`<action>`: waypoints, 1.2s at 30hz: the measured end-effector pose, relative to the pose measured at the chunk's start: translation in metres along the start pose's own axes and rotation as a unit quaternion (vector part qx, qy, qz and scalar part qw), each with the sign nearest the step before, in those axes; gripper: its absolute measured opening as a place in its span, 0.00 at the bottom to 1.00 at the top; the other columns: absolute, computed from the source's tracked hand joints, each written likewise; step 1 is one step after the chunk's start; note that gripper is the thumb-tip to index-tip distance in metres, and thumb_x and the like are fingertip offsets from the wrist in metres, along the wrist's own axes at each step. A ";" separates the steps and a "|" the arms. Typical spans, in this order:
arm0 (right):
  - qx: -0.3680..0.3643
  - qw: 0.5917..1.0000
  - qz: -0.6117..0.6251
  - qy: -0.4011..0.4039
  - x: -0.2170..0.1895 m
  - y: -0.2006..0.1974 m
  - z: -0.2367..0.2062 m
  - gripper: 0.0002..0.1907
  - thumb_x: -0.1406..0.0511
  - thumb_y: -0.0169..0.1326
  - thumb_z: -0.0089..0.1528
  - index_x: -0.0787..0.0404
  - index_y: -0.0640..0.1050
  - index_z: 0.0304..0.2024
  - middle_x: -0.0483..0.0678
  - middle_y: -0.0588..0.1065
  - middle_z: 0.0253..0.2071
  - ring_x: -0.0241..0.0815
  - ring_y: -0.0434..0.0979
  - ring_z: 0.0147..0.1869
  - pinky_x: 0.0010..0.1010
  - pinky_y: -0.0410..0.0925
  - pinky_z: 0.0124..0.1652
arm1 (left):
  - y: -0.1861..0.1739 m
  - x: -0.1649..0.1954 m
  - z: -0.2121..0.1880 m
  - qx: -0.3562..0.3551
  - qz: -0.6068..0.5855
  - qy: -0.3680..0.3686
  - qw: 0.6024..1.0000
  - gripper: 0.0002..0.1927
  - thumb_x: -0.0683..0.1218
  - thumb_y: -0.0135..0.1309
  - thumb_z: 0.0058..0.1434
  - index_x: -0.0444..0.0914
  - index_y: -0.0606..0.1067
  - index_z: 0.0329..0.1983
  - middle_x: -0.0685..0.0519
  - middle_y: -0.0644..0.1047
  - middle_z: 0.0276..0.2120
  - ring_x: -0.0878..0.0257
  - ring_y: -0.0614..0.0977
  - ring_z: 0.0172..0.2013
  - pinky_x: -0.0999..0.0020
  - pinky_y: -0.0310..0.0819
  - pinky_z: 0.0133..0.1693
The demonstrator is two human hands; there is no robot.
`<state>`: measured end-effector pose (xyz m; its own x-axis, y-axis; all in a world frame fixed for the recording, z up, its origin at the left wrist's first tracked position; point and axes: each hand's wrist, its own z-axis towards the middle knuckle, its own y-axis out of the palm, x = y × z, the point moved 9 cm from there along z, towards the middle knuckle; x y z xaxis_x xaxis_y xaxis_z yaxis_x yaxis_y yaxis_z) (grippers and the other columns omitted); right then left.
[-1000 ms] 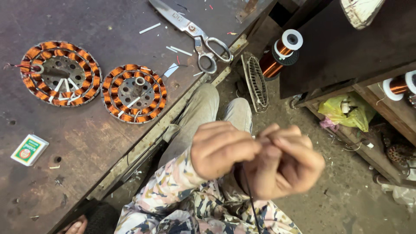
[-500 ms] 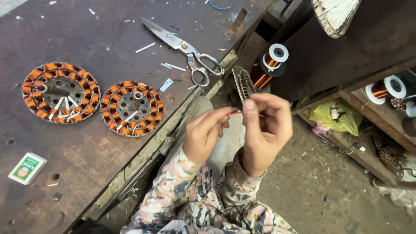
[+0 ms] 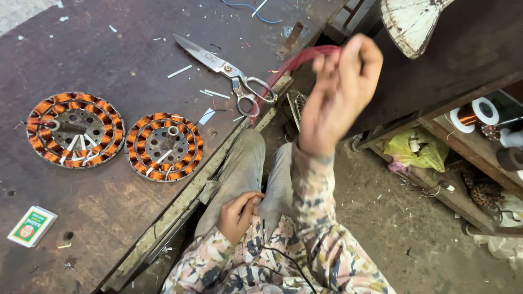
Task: The person sits at a workbench and wires a circular stator by inserting and securing insulated wires into slots. They use shears to trim wire ends and handle multiple stator units, occasionally adjusting wire placement.
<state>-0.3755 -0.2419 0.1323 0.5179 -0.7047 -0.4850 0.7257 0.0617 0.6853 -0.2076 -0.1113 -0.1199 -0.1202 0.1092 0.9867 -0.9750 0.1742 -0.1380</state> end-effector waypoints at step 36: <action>-0.407 0.678 -0.609 -0.053 0.146 0.027 -0.085 0.07 0.70 0.61 0.59 0.63 0.78 0.39 0.52 0.72 0.38 0.55 0.72 0.45 0.43 0.67 0.43 | 0.001 -0.012 0.004 0.002 0.137 0.065 0.988 0.09 0.48 0.56 0.66 0.38 0.80 0.40 0.45 0.82 0.35 0.47 0.83 0.36 0.57 0.77 0.38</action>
<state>-0.2414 -0.2829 0.0337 -0.6953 -0.6273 -0.3507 0.6179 -0.2726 -0.7375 -0.2075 -0.1168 -0.1314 -0.3542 0.2766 0.8933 -0.9101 0.1178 -0.3973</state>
